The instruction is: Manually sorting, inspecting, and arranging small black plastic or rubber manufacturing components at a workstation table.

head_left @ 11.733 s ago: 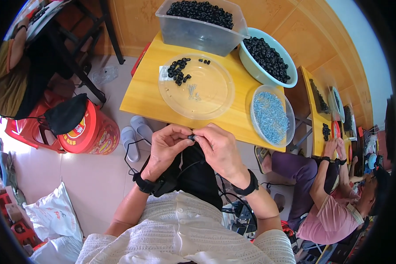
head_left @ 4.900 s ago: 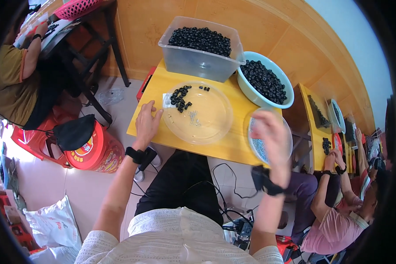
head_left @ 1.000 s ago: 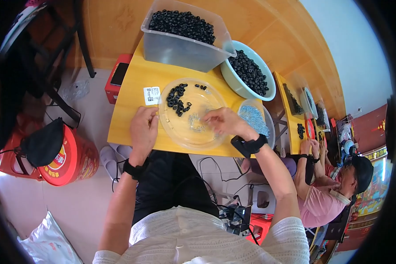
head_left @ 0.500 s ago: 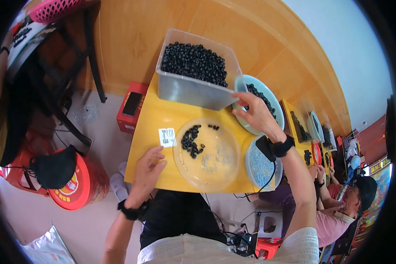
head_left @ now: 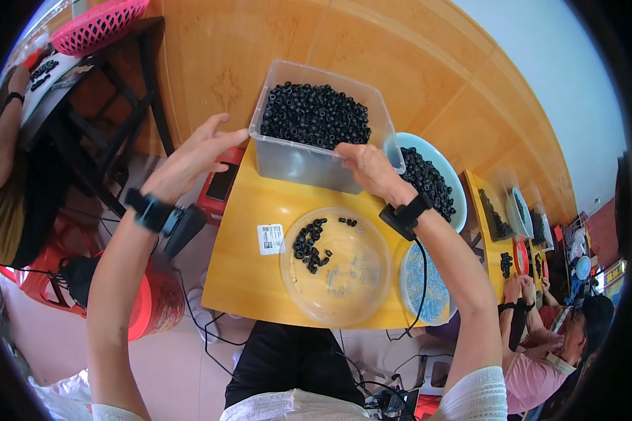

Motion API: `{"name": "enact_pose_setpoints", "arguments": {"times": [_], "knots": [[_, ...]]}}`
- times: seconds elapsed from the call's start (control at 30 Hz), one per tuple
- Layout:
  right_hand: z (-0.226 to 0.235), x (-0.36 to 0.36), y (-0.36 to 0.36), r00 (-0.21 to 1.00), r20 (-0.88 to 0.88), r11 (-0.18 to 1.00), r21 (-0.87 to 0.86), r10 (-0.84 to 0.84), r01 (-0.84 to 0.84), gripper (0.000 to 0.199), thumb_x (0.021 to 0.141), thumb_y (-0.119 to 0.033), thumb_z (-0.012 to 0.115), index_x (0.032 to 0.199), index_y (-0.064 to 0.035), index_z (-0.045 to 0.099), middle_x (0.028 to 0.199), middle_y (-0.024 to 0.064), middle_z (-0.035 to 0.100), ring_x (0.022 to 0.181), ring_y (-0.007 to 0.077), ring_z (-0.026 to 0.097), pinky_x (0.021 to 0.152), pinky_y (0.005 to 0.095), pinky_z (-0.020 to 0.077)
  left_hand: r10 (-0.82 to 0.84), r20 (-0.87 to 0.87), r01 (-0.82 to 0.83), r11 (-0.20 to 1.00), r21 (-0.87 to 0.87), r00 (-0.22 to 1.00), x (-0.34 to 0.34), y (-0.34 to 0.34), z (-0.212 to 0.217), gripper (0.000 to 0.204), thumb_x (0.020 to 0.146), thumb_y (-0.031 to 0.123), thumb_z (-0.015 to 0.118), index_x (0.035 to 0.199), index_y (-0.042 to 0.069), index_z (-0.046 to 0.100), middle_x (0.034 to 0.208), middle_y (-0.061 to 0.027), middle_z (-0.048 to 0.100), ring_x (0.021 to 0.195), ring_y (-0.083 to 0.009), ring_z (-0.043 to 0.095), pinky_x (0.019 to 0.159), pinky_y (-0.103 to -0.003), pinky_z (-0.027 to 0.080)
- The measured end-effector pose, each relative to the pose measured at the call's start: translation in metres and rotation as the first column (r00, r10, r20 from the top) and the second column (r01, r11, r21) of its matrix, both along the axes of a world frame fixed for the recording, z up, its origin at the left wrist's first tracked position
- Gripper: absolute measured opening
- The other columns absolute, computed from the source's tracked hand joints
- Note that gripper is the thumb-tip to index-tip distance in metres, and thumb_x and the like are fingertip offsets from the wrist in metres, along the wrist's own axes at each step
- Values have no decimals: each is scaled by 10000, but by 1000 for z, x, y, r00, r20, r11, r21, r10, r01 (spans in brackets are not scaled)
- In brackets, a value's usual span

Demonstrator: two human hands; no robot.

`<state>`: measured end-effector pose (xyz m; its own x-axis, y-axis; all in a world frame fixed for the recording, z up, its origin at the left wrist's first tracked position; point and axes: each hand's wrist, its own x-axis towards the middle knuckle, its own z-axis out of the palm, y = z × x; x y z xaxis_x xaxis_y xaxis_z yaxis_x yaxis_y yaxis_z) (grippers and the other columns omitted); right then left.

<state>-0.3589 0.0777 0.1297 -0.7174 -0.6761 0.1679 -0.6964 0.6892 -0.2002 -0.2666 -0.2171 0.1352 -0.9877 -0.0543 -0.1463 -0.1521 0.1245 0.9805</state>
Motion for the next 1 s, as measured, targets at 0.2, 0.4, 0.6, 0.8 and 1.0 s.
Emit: {"name": "enact_pose_setpoints", "arguments": {"times": [0.2, 0.4, 0.6, 0.8, 1.0], "knots": [[7, 9, -3, 1000, 27, 1000, 3, -1, 1, 165, 805, -13, 532, 960, -27, 585, 809, 171, 625, 769, 321, 610, 670, 387, 467, -53, -604, -300, 831, -468, 795, -53, 14, -18, 618, 782, 325, 640, 1246, -39, 454, 1210, -226, 507, 1123, -313, 496, 921, -379, 403], [42, -29, 2, 751, 660, 986, -124, 0, 109, 307, 870, -313, 553, 980, -39, 639, 771, 61, 630, 725, 162, 591, 663, 293, 477, -328, -405, 36, 813, -582, 853, -92, 36, 31, 391, 816, 214, 600, 1076, -77, 579, 956, -170, 633, 920, -232, 596, 843, -314, 456], [43, -82, -22, 674, 673, 952, 199, -304, 231, 440, 875, -425, 526, 1158, -89, 549, 1018, 72, 573, 860, 188, 578, 685, 322, 490, -324, 110, 311, 674, -670, 940, -146, 54, 8, 363, 811, 251, 606, 995, -62, 602, 882, -177, 624, 740, -269, 601, 635, -367, 486], [10, -113, -19, 435, 772, 885, 375, -463, 277, 747, 848, -464, 554, 1438, -182, 192, 1412, 156, 306, 1106, 359, 512, 788, 486, 507, -358, 283, 448, 564, -694, 890, -145, 80, 10, 446, 859, 348, 509, 1106, -14, 587, 1021, -205, 605, 694, -342, 627, 589, -422, 520], [1, -119, -26, 423, 794, 899, 411, -436, 154, 860, 815, -594, 521, 1451, -170, 126, 1460, 172, 208, 1173, 357, 426, 832, 477, 494, -293, 563, 570, 710, -413, 772, -151, 69, -1, 829, 851, 579, 446, 1443, 109, 108, 1173, -289, 457, 836, -321, 588, 676, -465, 523]]}}
